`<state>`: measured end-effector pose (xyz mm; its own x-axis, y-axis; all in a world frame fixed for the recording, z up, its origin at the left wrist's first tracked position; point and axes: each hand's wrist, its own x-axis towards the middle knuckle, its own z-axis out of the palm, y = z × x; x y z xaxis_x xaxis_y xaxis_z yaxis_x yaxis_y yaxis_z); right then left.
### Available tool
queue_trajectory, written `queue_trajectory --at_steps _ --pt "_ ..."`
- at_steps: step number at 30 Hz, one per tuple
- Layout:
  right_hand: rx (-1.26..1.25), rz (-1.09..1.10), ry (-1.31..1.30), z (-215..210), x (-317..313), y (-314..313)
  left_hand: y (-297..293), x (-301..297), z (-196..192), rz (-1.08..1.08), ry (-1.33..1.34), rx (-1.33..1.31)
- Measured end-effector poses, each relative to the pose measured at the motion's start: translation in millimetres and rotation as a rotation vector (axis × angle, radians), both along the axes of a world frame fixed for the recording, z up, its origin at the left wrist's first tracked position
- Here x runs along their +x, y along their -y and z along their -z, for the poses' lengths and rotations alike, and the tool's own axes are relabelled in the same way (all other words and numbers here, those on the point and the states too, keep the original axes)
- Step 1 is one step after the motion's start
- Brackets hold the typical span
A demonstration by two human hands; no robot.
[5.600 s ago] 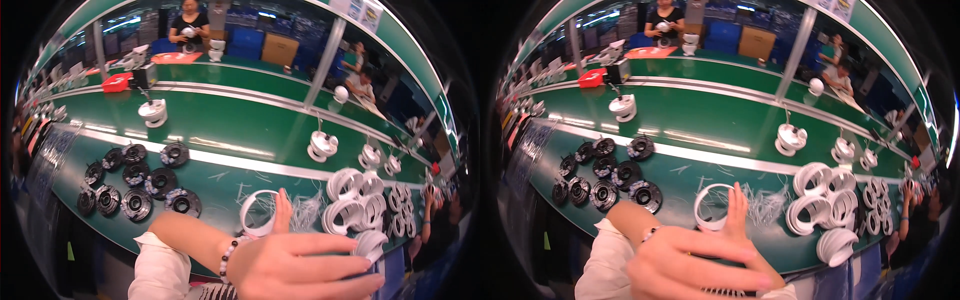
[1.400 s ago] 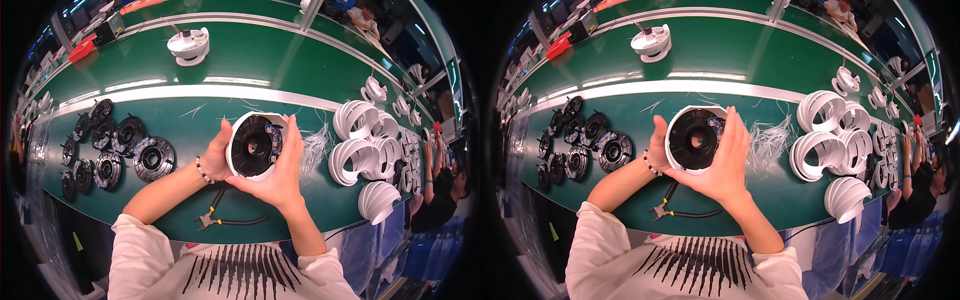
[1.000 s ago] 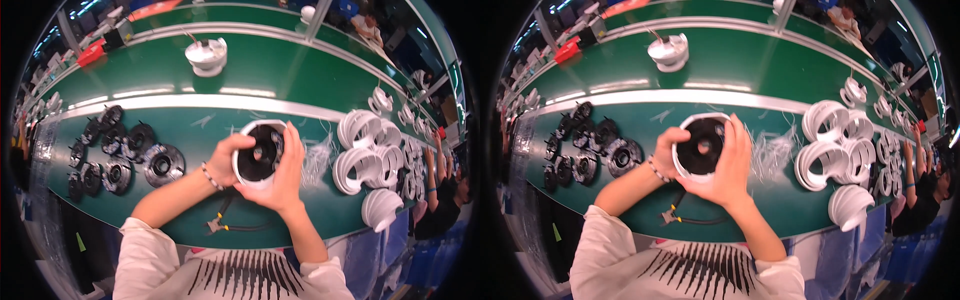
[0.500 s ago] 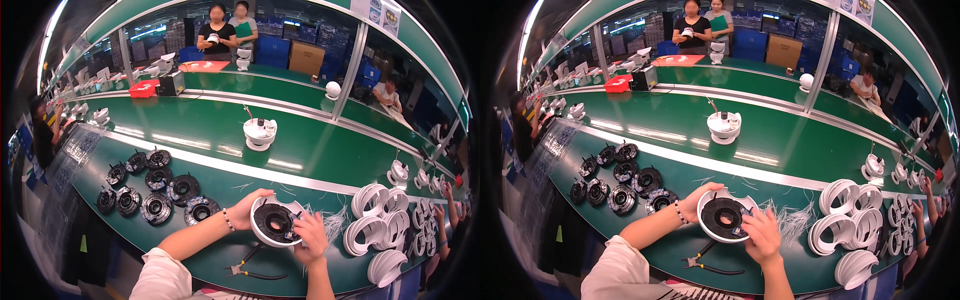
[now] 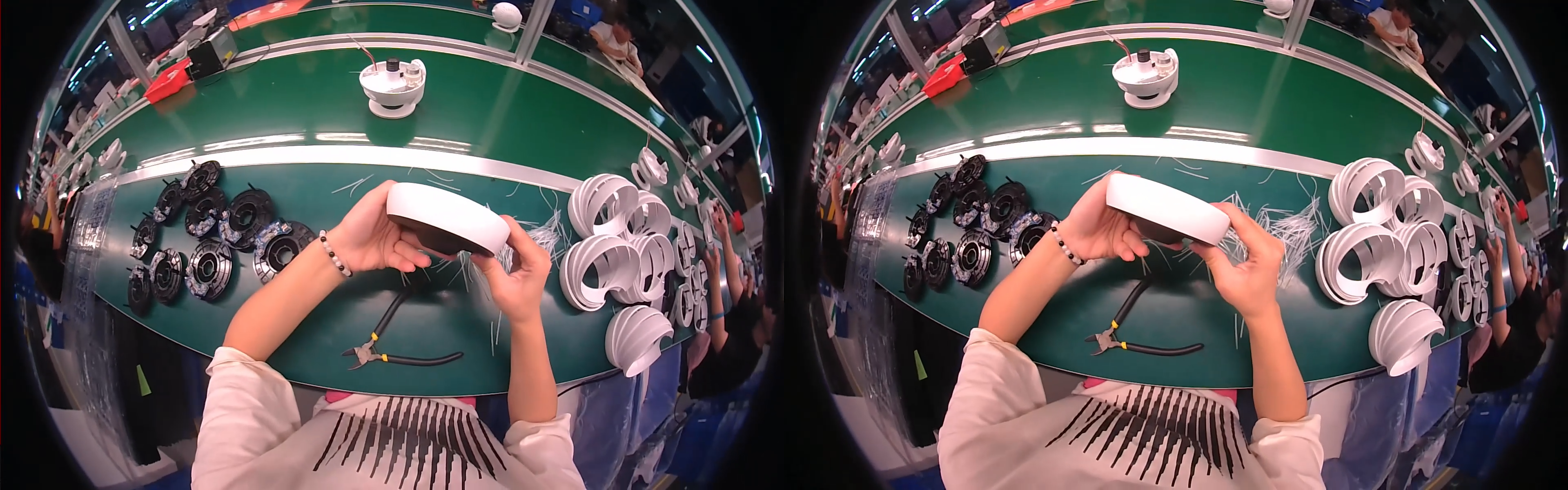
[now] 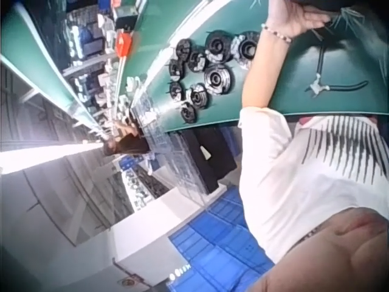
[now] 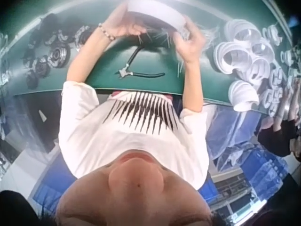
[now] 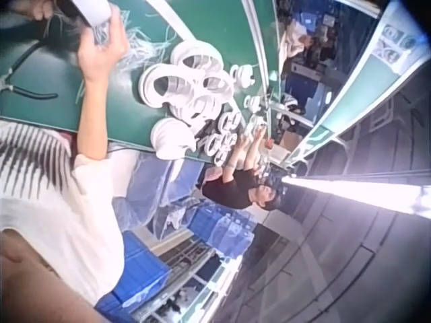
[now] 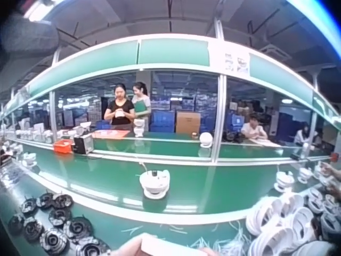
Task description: Assembling security camera components at an industrial workstation, including fitting modules and cutting wires.
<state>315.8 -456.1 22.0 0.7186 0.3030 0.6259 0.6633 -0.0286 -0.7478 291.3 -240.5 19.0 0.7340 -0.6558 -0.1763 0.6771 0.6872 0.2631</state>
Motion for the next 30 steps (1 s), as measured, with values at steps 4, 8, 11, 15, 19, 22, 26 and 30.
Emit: queue_trajectory --at_steps 4,8,11,15,19,22,26,30 --pt "-0.051 -0.040 -0.029 5.1 4.0 9.4 3.5 -4.7 8.4 -0.018 -0.045 -0.015" --pt "-0.181 -0.065 -0.006 1.7 4.5 13.0 12.6 -6.4 1.8 -0.121 0.033 0.208" --pt "-0.210 0.011 0.003 -4.7 -2.8 8.1 1.9 -1.8 -7.4 -0.289 0.139 0.308" --pt "-0.677 -0.307 0.195 -4.0 -26.5 5.7 -48.3 41.3 -30.8 -0.574 0.165 0.711" --pt "-1.123 -0.642 0.262 -9.3 -51.5 -9.0 -122.9 86.3 -11.9 -0.931 0.193 0.962" --pt "-1.222 -0.621 0.289 3.8 -45.6 -10.9 -155.3 110.6 22.1 -0.961 0.136 0.868" --pt "-1.191 -0.613 0.357 3.2 -48.6 -6.5 -187.7 125.8 56.2 -1.042 0.040 0.840" --pt "-1.111 -0.615 0.429 6.8 -44.5 1.8 -184.2 126.6 57.5 -1.043 -0.090 1.328"
